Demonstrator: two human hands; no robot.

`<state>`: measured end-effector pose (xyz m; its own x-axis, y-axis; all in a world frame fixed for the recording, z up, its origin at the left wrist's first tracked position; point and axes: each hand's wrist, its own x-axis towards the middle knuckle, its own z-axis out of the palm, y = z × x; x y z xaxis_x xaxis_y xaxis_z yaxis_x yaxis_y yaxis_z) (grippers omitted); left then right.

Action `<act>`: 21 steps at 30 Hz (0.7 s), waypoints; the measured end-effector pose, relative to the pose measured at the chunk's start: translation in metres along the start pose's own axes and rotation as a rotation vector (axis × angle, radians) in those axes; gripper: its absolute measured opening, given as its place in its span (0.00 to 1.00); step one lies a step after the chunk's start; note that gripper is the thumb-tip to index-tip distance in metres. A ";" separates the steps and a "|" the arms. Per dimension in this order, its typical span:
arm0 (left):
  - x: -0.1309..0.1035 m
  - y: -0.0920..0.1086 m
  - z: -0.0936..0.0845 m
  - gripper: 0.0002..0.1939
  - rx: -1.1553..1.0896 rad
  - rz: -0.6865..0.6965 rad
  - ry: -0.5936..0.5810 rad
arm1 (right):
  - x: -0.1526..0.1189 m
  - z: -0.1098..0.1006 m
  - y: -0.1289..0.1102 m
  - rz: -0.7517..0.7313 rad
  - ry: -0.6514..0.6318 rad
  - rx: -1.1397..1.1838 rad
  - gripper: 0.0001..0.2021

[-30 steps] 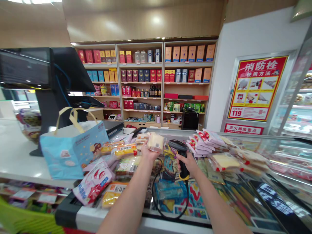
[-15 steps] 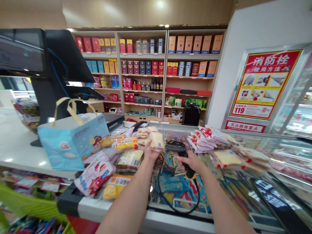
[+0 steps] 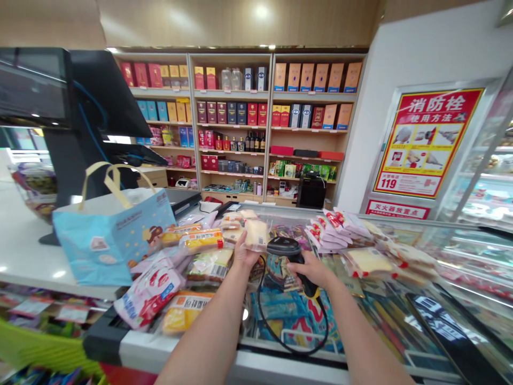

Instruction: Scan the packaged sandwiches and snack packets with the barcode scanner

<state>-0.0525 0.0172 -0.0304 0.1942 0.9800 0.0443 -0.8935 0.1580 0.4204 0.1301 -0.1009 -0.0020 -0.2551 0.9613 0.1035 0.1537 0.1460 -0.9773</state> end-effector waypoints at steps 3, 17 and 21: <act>-0.001 -0.001 0.005 0.25 -0.006 -0.069 0.001 | 0.003 -0.001 0.001 0.006 0.018 0.035 0.15; -0.015 -0.129 0.130 0.03 0.478 -0.457 -0.099 | -0.096 -0.096 -0.023 -0.115 0.702 0.290 0.20; -0.022 -0.202 0.181 0.04 0.527 -0.447 -0.119 | -0.121 -0.122 -0.026 -0.211 0.896 0.338 0.20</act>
<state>0.1972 -0.0581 0.0475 0.5671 0.8100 -0.1490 -0.4081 0.4336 0.8034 0.2740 -0.1927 0.0332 0.5945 0.7651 0.2474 -0.1292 0.3946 -0.9097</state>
